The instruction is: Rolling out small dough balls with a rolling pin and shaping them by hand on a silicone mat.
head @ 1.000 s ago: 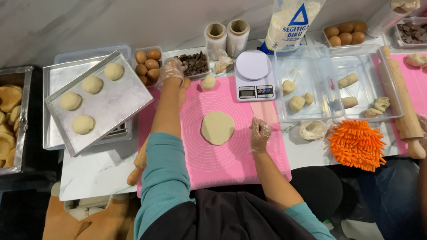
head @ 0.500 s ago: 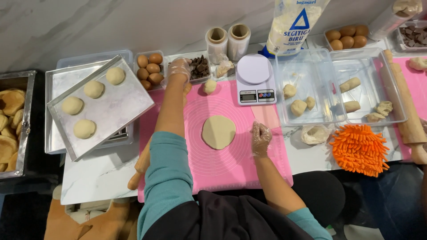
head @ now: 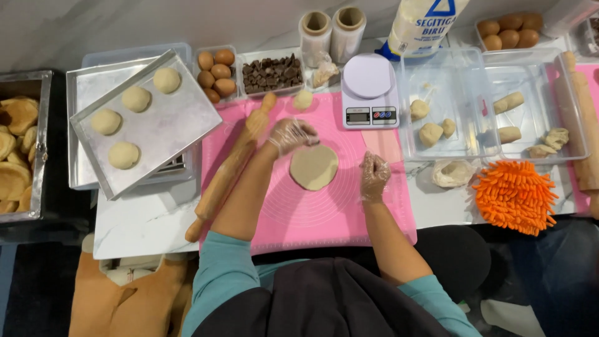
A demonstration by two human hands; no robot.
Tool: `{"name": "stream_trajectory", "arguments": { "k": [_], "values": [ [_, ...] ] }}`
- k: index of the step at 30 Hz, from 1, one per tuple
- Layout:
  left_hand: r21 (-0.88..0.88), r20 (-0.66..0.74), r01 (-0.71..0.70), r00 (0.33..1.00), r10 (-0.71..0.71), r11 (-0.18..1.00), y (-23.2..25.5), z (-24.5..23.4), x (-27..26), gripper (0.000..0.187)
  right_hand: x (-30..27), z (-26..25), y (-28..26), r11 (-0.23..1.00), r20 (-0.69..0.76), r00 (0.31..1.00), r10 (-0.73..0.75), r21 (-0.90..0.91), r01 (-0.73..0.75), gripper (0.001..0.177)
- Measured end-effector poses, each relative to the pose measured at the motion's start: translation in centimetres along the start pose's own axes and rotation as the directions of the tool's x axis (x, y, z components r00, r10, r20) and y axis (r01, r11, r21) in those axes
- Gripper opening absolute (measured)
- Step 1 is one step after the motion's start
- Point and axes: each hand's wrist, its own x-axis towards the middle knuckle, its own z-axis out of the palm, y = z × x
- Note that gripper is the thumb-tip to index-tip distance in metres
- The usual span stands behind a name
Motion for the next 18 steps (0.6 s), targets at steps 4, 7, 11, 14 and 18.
{"name": "stream_trajectory", "arguments": {
  "k": [4,7,11,14,18],
  "values": [
    [0.201,0.147,-0.024,0.989,-0.006,0.979,-2.0,4.0,-3.6,0.027,0.0,0.0,-0.6,0.999,-0.005,0.999,-0.042,-0.035,0.042,0.042],
    [0.448,0.133,-0.023,0.990,-0.041,0.894,-4.4,6.0,-2.4,0.027,-0.3,0.0,-0.9,0.998,-0.029,0.999,-0.031,-0.060,0.029,0.041],
    [0.614,-0.021,-0.107,0.988,0.151,0.782,-6.2,3.2,-0.5,0.021,0.3,0.6,0.1,0.978,0.050,0.998,-0.036,-0.201,0.046,0.029],
    [0.980,0.199,-0.200,0.979,0.032,0.022,-4.9,1.4,-6.3,0.049,-0.4,1.7,-2.9,0.915,0.212,0.972,0.102,-0.403,-0.008,0.022],
    [0.956,0.294,-0.289,0.951,-0.100,0.060,-8.6,2.3,-4.1,0.052,0.9,3.9,-2.4,0.838,0.472,0.859,0.198,-0.536,0.101,0.032]
  ]
}}
